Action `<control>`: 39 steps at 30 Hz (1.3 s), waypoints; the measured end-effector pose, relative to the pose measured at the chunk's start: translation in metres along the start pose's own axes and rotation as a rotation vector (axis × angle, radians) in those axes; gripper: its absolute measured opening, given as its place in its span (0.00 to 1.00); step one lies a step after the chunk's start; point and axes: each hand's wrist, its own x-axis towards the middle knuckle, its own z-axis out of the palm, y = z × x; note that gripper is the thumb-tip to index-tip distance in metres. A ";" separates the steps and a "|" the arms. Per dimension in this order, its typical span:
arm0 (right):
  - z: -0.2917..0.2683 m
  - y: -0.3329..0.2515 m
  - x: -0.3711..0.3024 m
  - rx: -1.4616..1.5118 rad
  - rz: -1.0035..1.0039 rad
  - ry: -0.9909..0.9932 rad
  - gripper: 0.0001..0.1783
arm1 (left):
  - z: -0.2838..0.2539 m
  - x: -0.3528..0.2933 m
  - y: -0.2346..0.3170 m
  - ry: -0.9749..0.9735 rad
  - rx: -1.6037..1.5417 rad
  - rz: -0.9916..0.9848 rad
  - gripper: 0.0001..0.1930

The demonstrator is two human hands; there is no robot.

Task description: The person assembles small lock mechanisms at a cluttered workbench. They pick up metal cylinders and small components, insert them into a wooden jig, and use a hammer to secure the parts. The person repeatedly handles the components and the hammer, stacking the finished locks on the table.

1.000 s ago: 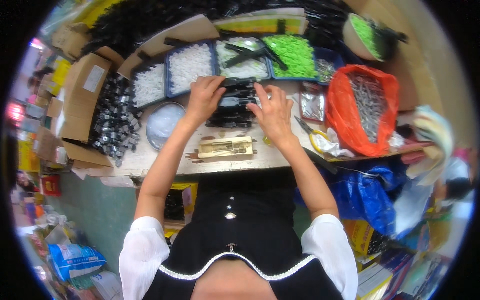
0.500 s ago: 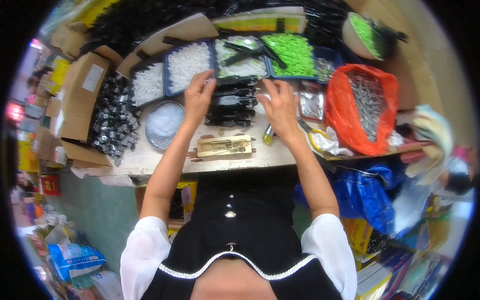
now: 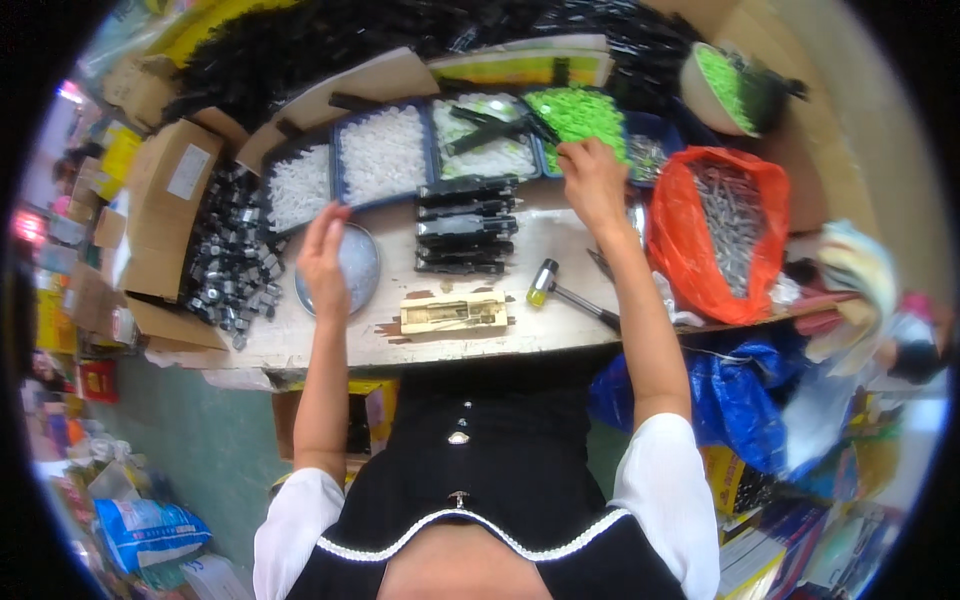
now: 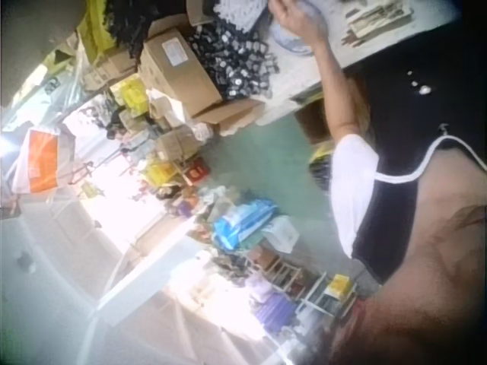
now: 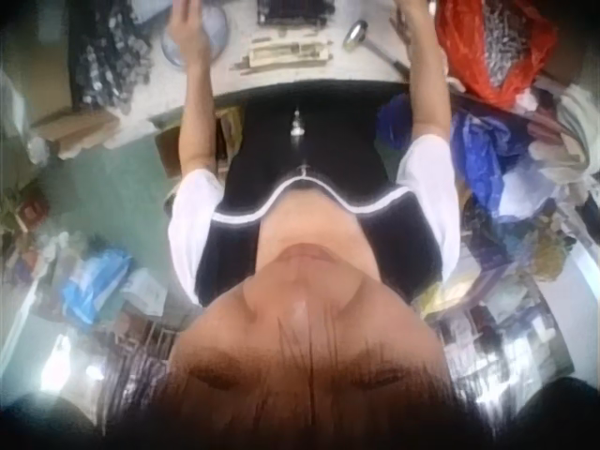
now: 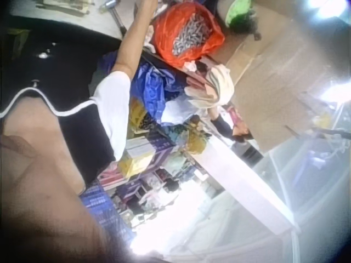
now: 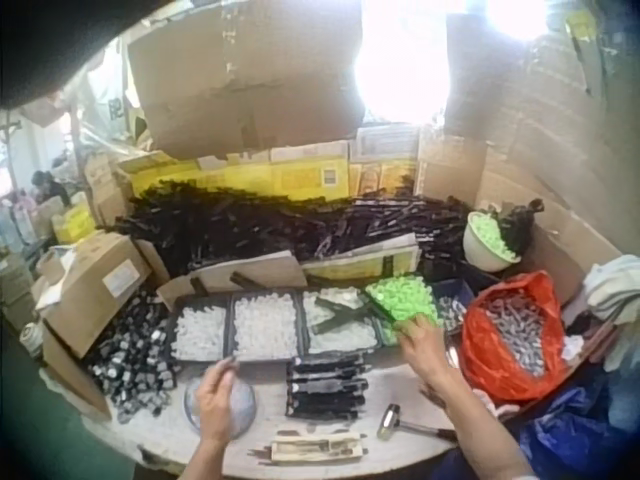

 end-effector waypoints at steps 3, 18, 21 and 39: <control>0.013 0.011 0.029 -0.058 0.005 -0.094 0.07 | -0.047 -0.005 -0.008 0.143 0.056 -0.001 0.11; 0.018 0.019 0.143 0.236 0.038 0.071 0.11 | -0.249 -0.077 -0.048 0.617 0.411 -0.204 0.12; 0.024 0.019 0.133 -0.038 0.128 -0.222 0.11 | -0.249 -0.073 -0.069 0.598 0.331 -0.260 0.11; 0.044 0.033 0.108 -0.373 0.036 -0.189 0.16 | -0.211 -0.067 -0.047 0.318 0.744 -0.084 0.12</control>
